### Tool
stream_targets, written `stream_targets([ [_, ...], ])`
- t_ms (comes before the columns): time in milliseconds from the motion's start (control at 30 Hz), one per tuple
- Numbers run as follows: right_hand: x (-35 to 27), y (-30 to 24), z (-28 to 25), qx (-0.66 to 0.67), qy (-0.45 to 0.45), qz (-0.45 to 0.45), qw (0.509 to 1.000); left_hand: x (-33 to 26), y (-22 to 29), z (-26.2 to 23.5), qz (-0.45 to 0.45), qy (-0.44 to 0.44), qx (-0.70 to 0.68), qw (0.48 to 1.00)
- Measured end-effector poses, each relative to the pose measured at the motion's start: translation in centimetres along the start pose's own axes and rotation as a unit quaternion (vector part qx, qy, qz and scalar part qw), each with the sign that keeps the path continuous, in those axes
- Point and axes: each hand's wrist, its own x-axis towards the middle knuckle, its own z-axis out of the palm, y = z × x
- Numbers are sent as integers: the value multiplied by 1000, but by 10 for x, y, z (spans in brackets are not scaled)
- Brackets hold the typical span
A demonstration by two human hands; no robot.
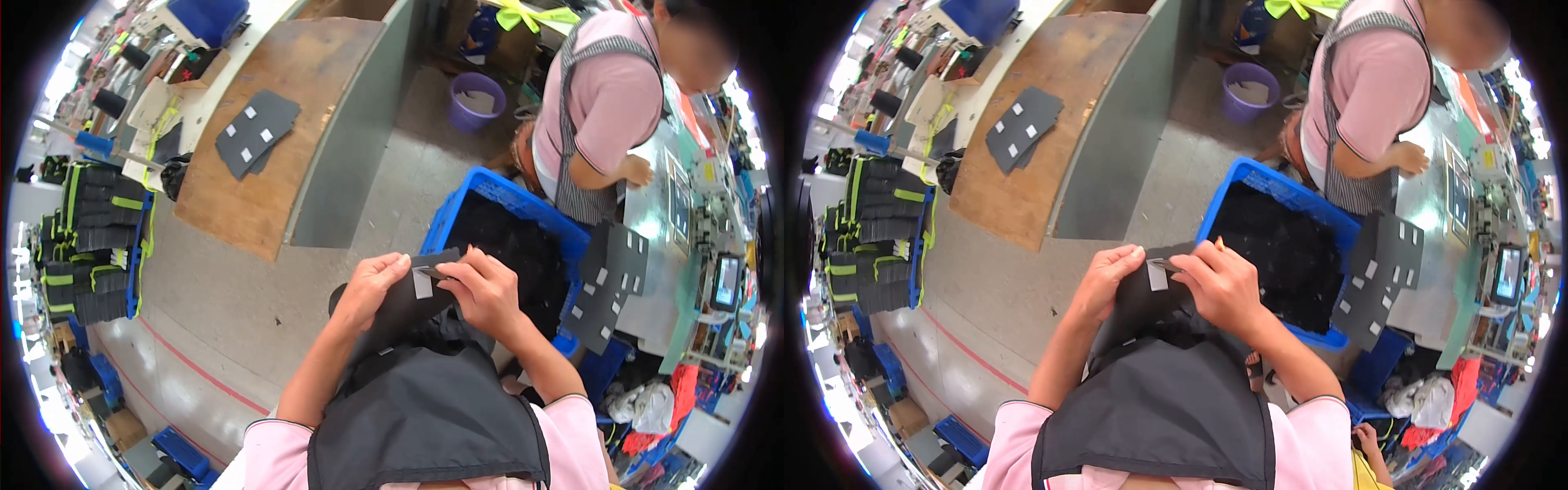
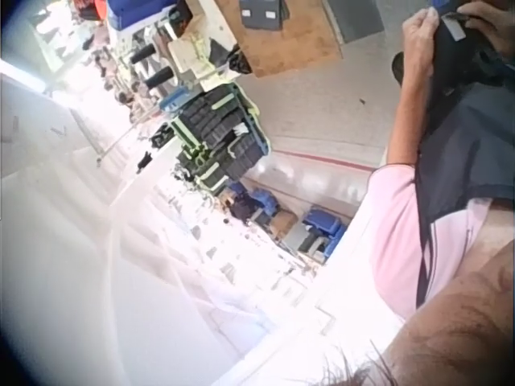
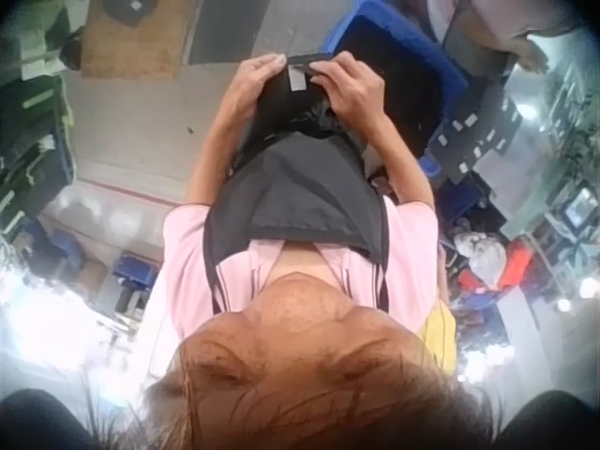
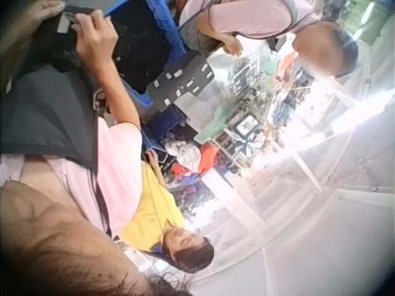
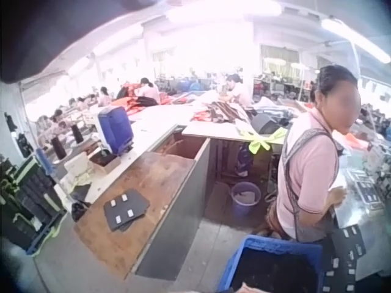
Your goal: Trim excess material and loose threads from black fabric components using scissors in a garment manufacturing facility.
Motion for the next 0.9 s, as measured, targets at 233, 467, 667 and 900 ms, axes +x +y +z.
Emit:
stream_targets([
  [233,0,1,16,34,-29,56,997,12,-3,-16,-46,16,-23,999],
  [467,47,18,72,205,42,265,941,40,29,-98,9,60,5,998],
  [667,48,39,136,221,-10,388,895,82,104,-223,146,184,157,959],
  [900,63,26,130,269,122,592,750,177,213,-366,214,327,556,734],
])
